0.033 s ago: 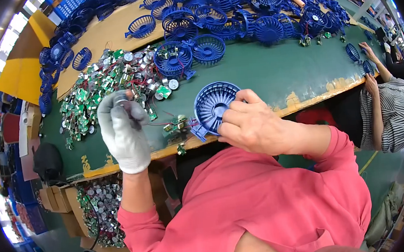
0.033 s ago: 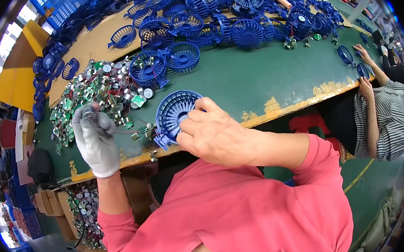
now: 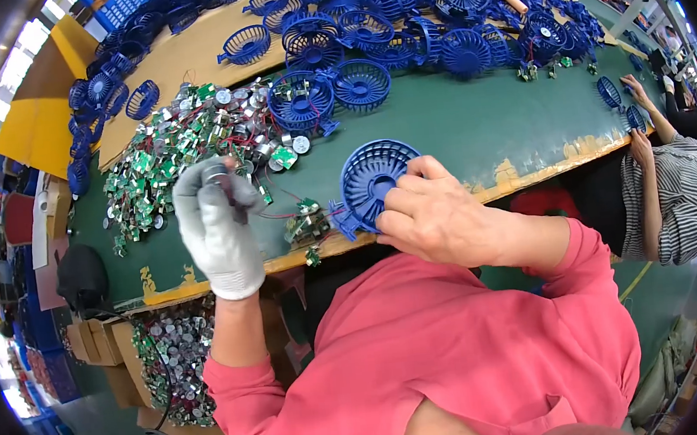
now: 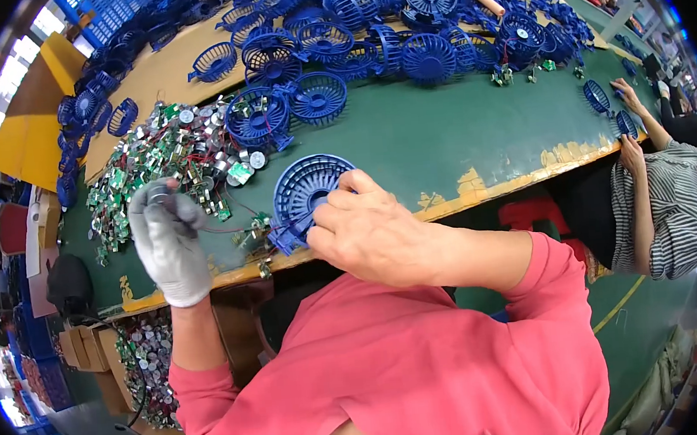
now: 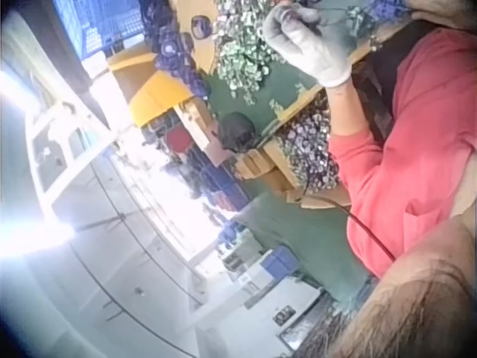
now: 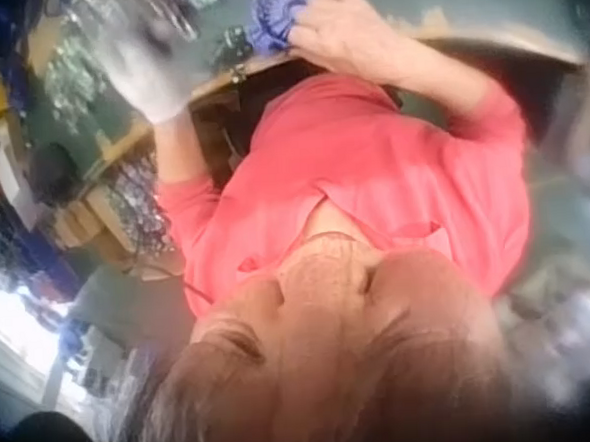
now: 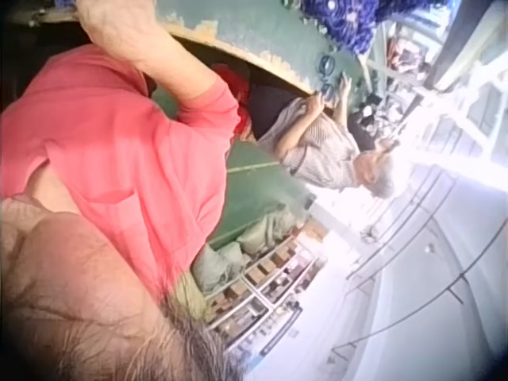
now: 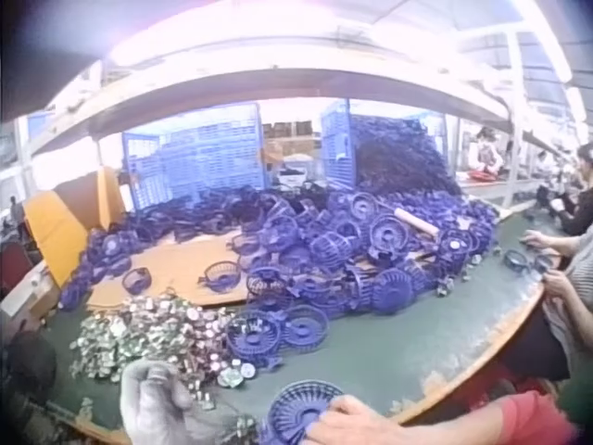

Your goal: The person assembles portable fans by picking up motor and circuit board units and fitting them into plastic fan housings by hand.

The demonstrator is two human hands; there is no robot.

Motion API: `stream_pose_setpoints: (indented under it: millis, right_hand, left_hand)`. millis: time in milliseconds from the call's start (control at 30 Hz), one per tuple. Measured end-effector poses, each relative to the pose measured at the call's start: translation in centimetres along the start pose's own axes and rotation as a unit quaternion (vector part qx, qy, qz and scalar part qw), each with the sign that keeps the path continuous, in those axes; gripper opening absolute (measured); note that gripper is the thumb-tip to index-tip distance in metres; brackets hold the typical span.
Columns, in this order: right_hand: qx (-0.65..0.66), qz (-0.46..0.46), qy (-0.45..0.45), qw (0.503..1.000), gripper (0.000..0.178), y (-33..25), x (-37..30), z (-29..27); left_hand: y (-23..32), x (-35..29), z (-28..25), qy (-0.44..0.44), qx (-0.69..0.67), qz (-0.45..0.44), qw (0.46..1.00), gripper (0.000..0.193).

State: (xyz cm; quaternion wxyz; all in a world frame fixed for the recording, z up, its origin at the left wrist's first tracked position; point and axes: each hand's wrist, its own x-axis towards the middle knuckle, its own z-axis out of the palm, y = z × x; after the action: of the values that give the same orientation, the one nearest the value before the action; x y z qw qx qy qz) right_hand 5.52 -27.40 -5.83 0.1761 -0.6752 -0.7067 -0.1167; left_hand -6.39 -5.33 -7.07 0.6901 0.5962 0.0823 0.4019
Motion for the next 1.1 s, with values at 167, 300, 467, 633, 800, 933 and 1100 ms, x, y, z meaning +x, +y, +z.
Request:
stream_pose_setpoints:
  millis: [167, 300, 467, 633, 800, 933, 1100]
  right_hand:
    - [0.027, 0.020, -0.015, 0.999, 0.022, 0.2, -0.2, 0.2]
    - [0.049, 0.007, 0.010, 0.999, 0.022, 0.5, 0.3, 0.6]
    - [0.025, 0.019, 0.007, 0.999, 0.022, 0.2, 1.0, 0.6]
    - [0.016, 0.013, 0.017, 1.000, 0.023, -0.4, 1.4, 0.8]
    - [0.033, 0.036, 0.038, 0.998, 0.039, -0.3, 1.6, 0.6]
    - [0.083, -0.005, 0.117, 0.990, 0.055, 0.3, 2.5, 0.2]
    - [0.130, -0.079, 0.147, 0.977, 0.044, 0.1, 2.7, 0.6]
  left_hand:
    - [0.1, 0.0, -1.0, 0.122, -0.032, 0.084, 0.988, 0.034]
    - [0.4, -1.3, 0.3, -0.032, 0.116, -0.092, 0.988, 0.032]
    - [0.2, -0.8, 2.1, 0.017, -0.045, 0.070, 0.996, 0.032]
    - [0.5, -0.8, 1.1, 0.006, 0.137, 0.314, 0.940, 0.045]
    - [3.5, -2.4, 1.2, -0.036, 0.143, 0.161, 0.976, 0.037]
    - [4.3, -4.5, 2.7, -0.143, 0.129, -0.119, 0.974, 0.039]
    - [2.5, -5.8, 3.1, -0.191, 0.129, -0.102, 0.968, 0.049]
